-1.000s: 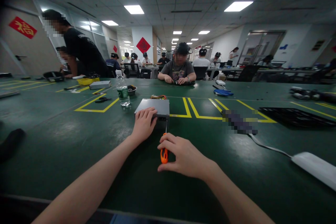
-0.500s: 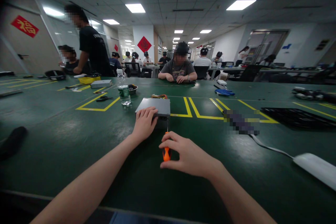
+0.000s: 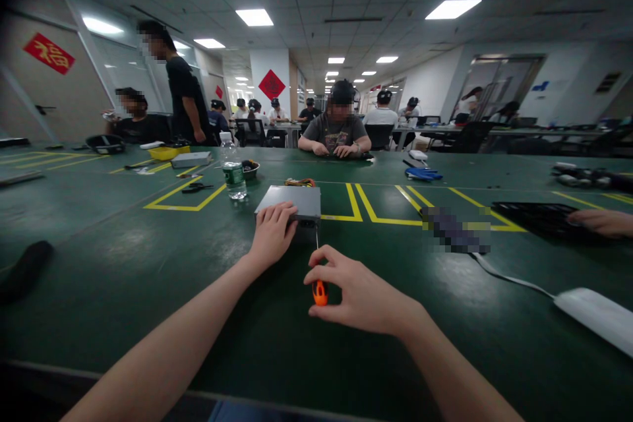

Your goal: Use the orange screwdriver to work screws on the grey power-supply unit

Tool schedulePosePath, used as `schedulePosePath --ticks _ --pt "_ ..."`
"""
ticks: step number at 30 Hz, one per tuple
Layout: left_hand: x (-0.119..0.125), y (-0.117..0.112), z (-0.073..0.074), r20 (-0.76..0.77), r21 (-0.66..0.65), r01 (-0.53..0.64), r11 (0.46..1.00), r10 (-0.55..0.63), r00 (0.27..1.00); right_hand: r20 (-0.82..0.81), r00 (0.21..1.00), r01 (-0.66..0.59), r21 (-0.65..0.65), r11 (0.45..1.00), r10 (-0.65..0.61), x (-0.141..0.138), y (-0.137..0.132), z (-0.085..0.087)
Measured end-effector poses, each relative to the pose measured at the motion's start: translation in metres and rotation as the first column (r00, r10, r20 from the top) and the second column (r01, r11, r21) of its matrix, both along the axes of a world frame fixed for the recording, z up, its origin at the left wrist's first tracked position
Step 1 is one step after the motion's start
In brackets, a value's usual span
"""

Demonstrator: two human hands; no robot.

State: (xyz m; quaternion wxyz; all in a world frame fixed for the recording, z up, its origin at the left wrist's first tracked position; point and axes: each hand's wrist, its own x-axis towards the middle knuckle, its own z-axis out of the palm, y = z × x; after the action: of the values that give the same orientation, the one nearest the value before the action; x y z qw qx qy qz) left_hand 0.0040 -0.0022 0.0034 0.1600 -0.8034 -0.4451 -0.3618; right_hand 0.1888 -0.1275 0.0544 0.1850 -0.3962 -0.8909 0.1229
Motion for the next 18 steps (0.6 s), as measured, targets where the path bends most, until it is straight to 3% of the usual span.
schedulePosePath --ticks 9,18 --pt "0.001 0.003 -0.002 0.014 0.014 -0.004 1.0 0.004 1.0 -0.097 0.988 0.119 -0.051 0.992 -0.124 -0.001 0.001 -0.001" --pt "0.0 0.001 -0.001 -0.005 0.001 -0.001 1.0 0.001 1.0 -0.061 0.998 -0.012 -0.193 0.981 0.0 0.006 -0.002 0.012"
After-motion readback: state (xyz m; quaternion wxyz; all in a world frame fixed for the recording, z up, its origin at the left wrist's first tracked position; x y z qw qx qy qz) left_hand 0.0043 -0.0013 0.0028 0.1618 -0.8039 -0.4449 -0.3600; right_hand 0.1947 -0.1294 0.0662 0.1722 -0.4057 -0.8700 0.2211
